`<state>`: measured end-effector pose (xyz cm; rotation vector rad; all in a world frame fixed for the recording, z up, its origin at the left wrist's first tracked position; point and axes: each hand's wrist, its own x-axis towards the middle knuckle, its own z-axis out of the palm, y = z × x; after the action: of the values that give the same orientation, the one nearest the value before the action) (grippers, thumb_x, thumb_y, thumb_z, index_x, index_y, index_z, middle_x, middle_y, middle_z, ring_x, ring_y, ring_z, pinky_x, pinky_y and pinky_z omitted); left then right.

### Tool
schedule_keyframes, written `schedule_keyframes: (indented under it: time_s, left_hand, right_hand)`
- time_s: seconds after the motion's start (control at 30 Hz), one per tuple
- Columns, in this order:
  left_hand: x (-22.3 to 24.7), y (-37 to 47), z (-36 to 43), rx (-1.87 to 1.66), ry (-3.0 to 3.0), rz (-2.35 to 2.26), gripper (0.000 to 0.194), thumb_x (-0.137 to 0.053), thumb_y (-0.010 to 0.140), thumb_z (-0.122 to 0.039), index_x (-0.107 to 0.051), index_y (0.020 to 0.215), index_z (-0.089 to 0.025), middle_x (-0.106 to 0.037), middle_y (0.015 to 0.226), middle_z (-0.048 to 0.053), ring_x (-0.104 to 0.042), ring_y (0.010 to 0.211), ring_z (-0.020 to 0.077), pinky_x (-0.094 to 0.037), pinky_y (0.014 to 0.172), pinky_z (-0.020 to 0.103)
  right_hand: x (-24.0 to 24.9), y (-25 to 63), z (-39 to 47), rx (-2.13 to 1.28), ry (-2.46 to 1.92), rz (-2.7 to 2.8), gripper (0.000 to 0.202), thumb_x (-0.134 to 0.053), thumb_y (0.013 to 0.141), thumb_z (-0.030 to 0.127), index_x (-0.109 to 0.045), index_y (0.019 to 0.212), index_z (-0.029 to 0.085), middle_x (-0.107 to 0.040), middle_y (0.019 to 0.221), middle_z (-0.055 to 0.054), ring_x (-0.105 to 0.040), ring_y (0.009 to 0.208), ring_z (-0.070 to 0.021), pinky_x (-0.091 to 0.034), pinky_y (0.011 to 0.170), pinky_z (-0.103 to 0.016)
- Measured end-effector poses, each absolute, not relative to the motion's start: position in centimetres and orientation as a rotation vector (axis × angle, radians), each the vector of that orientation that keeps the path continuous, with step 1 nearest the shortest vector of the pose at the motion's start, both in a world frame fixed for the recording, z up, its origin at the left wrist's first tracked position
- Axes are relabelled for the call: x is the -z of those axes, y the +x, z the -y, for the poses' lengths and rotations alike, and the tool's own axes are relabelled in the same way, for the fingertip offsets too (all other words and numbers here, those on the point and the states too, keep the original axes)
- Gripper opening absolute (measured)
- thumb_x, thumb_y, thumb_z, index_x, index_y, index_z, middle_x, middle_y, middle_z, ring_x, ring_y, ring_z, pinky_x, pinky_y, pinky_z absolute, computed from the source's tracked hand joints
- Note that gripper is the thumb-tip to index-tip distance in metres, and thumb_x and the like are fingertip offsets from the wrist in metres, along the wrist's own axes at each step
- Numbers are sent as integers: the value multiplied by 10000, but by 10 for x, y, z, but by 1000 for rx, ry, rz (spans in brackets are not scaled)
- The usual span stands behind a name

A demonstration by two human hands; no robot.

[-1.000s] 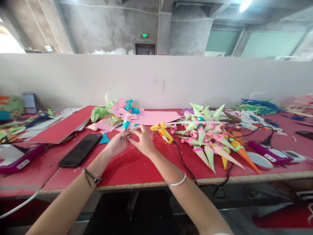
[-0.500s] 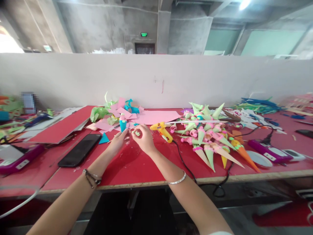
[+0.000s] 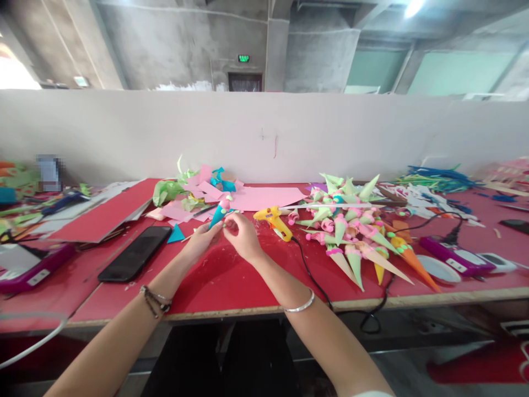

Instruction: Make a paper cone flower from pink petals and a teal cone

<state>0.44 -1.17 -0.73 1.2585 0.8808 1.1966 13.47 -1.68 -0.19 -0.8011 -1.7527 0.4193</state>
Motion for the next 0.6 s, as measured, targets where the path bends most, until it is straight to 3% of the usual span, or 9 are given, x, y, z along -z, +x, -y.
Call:
schedule_keyframes:
  time_s: [0.6]
  left_hand:
    - [6, 2, 10, -1173, 1144, -734, 320, -703, 604, -390, -522, 692, -142, -241, 430, -99, -207, 379, 27, -102, 406, 232]
  right_hand:
    - [-2, 135, 20, -411, -678, 1765, 67, -484, 740, 136, -516, 747, 194, -525, 715, 4, -513, 675, -130, -426, 635, -242]
